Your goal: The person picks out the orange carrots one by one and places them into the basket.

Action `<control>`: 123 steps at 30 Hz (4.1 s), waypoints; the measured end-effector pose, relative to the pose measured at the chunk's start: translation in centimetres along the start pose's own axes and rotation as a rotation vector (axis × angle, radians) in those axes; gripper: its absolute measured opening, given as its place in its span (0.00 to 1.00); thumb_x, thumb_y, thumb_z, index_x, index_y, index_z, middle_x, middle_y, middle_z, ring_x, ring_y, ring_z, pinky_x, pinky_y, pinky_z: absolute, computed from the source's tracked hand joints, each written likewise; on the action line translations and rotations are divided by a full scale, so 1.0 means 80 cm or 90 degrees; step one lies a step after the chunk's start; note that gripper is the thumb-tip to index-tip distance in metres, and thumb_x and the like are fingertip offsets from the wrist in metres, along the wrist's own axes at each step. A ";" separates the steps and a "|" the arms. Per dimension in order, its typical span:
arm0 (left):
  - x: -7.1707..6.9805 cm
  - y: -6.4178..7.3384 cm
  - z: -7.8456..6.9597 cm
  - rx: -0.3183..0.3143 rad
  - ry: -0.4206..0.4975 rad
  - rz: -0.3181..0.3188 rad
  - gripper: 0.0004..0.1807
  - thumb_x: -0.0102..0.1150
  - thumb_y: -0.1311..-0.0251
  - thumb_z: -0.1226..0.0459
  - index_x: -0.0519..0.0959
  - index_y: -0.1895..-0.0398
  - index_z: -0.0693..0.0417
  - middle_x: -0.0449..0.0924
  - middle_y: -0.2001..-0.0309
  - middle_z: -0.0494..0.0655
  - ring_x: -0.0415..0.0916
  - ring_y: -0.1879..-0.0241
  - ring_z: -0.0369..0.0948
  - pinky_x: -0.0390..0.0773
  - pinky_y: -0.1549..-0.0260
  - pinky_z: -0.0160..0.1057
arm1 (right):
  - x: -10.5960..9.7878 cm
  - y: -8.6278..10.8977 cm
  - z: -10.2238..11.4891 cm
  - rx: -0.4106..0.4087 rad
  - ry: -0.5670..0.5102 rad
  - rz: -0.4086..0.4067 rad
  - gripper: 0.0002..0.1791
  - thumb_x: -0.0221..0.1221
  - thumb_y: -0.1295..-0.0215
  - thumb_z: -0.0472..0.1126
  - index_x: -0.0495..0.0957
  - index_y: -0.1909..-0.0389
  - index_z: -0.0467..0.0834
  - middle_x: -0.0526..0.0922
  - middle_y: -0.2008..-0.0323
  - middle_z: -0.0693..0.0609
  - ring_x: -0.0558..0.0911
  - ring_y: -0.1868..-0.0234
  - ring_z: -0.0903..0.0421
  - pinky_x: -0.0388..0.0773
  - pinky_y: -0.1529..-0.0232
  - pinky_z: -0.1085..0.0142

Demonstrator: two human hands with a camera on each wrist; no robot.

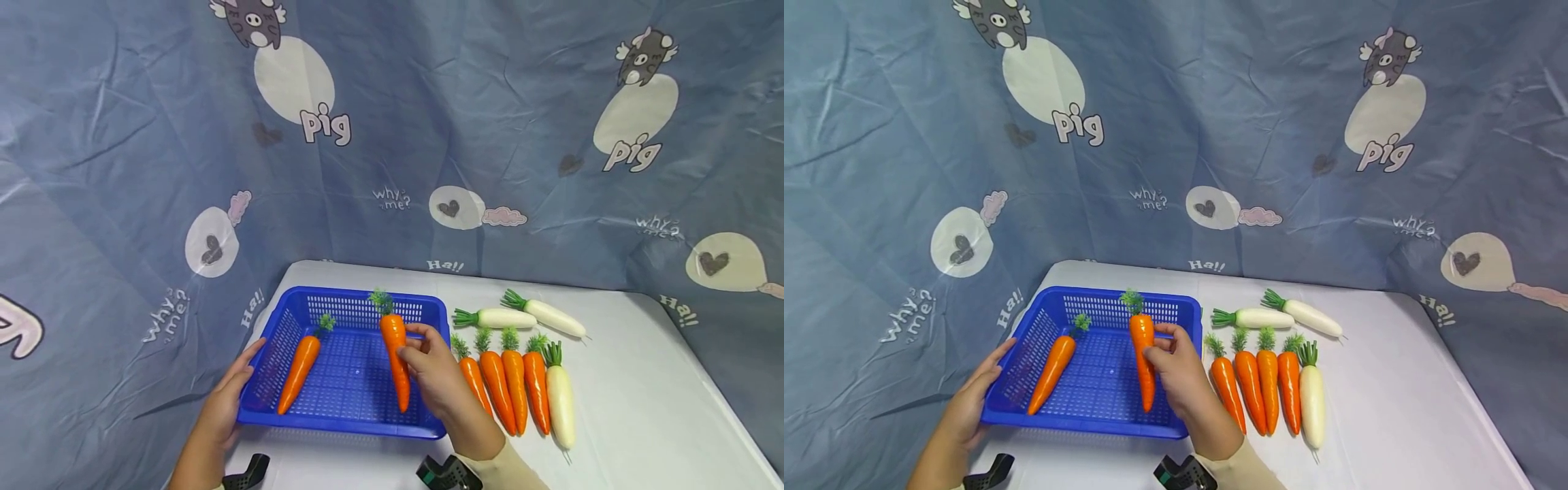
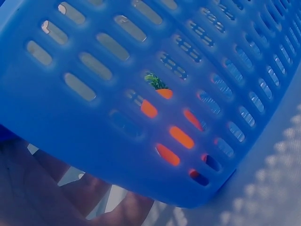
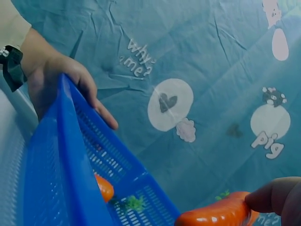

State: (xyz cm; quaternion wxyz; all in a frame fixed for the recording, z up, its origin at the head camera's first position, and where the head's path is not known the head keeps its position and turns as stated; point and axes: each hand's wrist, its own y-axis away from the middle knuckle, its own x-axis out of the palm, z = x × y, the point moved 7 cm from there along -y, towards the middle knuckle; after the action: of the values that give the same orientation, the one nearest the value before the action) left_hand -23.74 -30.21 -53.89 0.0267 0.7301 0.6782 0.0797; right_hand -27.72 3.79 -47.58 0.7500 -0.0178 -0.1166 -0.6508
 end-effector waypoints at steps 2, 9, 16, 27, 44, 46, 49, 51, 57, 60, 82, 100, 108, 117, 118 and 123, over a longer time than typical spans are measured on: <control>0.000 0.000 0.001 -0.004 -0.007 -0.003 0.29 0.26 0.15 0.54 0.48 0.14 0.38 0.47 0.21 0.49 0.75 0.43 0.36 0.83 0.52 0.39 | 0.004 -0.001 -0.001 -0.003 -0.003 0.008 0.26 0.57 0.32 0.29 0.64 0.34 0.34 0.79 0.53 0.42 0.80 0.59 0.53 0.77 0.57 0.64; -0.001 -0.001 0.003 -0.020 -0.013 -0.013 0.29 0.24 0.15 0.56 0.48 0.14 0.36 0.39 0.17 0.55 0.73 0.40 0.36 0.82 0.51 0.39 | 0.017 -0.005 0.001 -0.005 -0.001 0.032 0.27 0.56 0.32 0.30 0.62 0.33 0.34 0.77 0.56 0.44 0.77 0.63 0.54 0.76 0.61 0.66; -0.003 -0.001 0.004 -0.029 -0.018 -0.021 0.29 0.22 0.15 0.56 0.48 0.14 0.32 0.39 0.16 0.53 0.71 0.39 0.36 0.82 0.49 0.40 | 0.029 -0.008 0.001 0.011 -0.008 0.041 0.28 0.57 0.31 0.30 0.62 0.32 0.34 0.77 0.52 0.41 0.80 0.60 0.52 0.79 0.57 0.65; -0.001 -0.001 0.000 -0.011 -0.020 -0.012 0.29 0.22 0.15 0.56 0.47 0.14 0.34 0.37 0.15 0.54 0.70 0.37 0.34 0.82 0.47 0.38 | 0.049 -0.017 0.002 0.030 -0.038 0.057 0.29 0.58 0.32 0.29 0.61 0.33 0.35 0.76 0.53 0.41 0.81 0.57 0.52 0.83 0.51 0.63; -0.001 0.000 0.002 -0.025 -0.009 -0.025 0.29 0.23 0.15 0.56 0.49 0.14 0.34 0.40 0.17 0.52 0.72 0.40 0.37 0.82 0.50 0.38 | 0.075 -0.031 0.001 0.024 -0.003 0.077 0.34 0.60 0.37 0.28 0.60 0.31 0.34 0.79 0.53 0.38 0.83 0.59 0.50 0.84 0.51 0.57; -0.001 0.000 0.002 -0.029 -0.009 -0.028 0.29 0.24 0.15 0.56 0.49 0.14 0.33 0.39 0.16 0.52 0.72 0.40 0.36 0.82 0.50 0.38 | 0.078 -0.033 0.001 0.026 0.003 0.077 0.33 0.60 0.38 0.28 0.61 0.32 0.34 0.79 0.54 0.38 0.83 0.59 0.50 0.85 0.51 0.57; -0.001 0.000 0.001 -0.027 -0.015 -0.027 0.29 0.23 0.15 0.57 0.48 0.14 0.34 0.39 0.16 0.53 0.71 0.39 0.37 0.82 0.50 0.38 | 0.082 -0.035 0.000 0.029 0.014 0.076 0.33 0.60 0.37 0.28 0.61 0.32 0.34 0.79 0.54 0.38 0.83 0.59 0.49 0.85 0.51 0.56; -0.001 -0.001 0.001 -0.026 -0.023 -0.027 0.30 0.23 0.15 0.57 0.48 0.14 0.33 0.38 0.16 0.53 0.69 0.38 0.38 0.81 0.49 0.38 | 0.084 -0.035 -0.001 0.032 0.020 0.073 0.33 0.60 0.38 0.28 0.62 0.32 0.34 0.79 0.54 0.38 0.83 0.59 0.49 0.85 0.51 0.56; 0.000 -0.001 0.000 -0.018 -0.010 -0.015 0.29 0.23 0.15 0.57 0.48 0.14 0.35 0.39 0.17 0.55 0.73 0.41 0.37 0.82 0.53 0.38 | 0.086 -0.038 -0.001 0.033 0.045 0.070 0.32 0.61 0.38 0.29 0.62 0.33 0.35 0.78 0.55 0.40 0.81 0.60 0.50 0.84 0.55 0.60; -0.002 -0.001 0.001 -0.026 -0.014 -0.017 0.29 0.23 0.15 0.56 0.47 0.14 0.35 0.37 0.16 0.54 0.70 0.40 0.36 0.81 0.52 0.36 | 0.089 -0.039 0.000 0.031 0.061 0.076 0.31 0.61 0.37 0.29 0.63 0.33 0.35 0.79 0.55 0.40 0.82 0.59 0.50 0.84 0.56 0.60; -0.003 -0.003 0.005 -0.015 -0.015 -0.017 0.29 0.25 0.15 0.56 0.48 0.14 0.35 0.37 0.16 0.51 0.68 0.39 0.34 0.79 0.49 0.35 | 0.115 -0.057 -0.020 0.128 -0.036 0.099 0.28 0.59 0.37 0.26 0.63 0.37 0.34 0.71 0.44 0.33 0.83 0.55 0.47 0.83 0.45 0.50; -0.001 0.002 0.002 0.019 0.015 0.015 0.30 0.29 0.15 0.54 0.48 0.14 0.41 0.53 0.28 0.36 0.75 0.44 0.36 0.83 0.52 0.39 | 0.118 -0.058 -0.039 0.172 -0.079 0.083 0.32 0.56 0.39 0.22 0.60 0.33 0.35 0.72 0.43 0.33 0.81 0.53 0.46 0.83 0.52 0.53; 0.000 0.000 0.005 0.019 0.027 0.013 0.30 0.30 0.15 0.53 0.48 0.14 0.40 0.59 0.30 0.40 0.80 0.49 0.41 0.85 0.57 0.41 | 0.113 -0.058 -0.043 0.182 -0.061 0.077 0.33 0.56 0.37 0.23 0.58 0.31 0.36 0.71 0.42 0.32 0.81 0.53 0.45 0.83 0.49 0.49; 0.000 0.000 0.005 0.004 0.011 -0.003 0.29 0.27 0.15 0.54 0.48 0.14 0.39 0.47 0.22 0.46 0.76 0.44 0.37 0.83 0.55 0.38 | 0.114 -0.057 -0.049 0.197 -0.063 0.079 0.35 0.56 0.38 0.22 0.57 0.31 0.37 0.72 0.45 0.32 0.81 0.53 0.45 0.84 0.49 0.49; 0.000 0.000 0.005 0.004 0.010 -0.003 0.29 0.27 0.15 0.54 0.48 0.14 0.39 0.46 0.21 0.47 0.75 0.44 0.37 0.83 0.55 0.38 | 0.114 -0.057 -0.050 0.199 -0.064 0.078 0.35 0.56 0.38 0.22 0.57 0.31 0.37 0.72 0.45 0.32 0.81 0.53 0.45 0.84 0.50 0.50; 0.000 0.001 0.003 0.006 0.012 -0.004 0.29 0.28 0.15 0.53 0.49 0.14 0.39 0.49 0.23 0.43 0.76 0.44 0.37 0.84 0.55 0.39 | 0.116 -0.057 -0.053 0.203 -0.061 0.078 0.36 0.57 0.38 0.22 0.57 0.30 0.37 0.73 0.48 0.33 0.81 0.56 0.46 0.84 0.53 0.52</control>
State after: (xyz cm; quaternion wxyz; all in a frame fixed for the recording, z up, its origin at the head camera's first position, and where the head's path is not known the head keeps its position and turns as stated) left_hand -23.61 -30.18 -54.14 0.0167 0.7274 0.6809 0.0834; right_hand -30.40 -6.71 -50.41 0.7754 0.0637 -0.2526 -0.5753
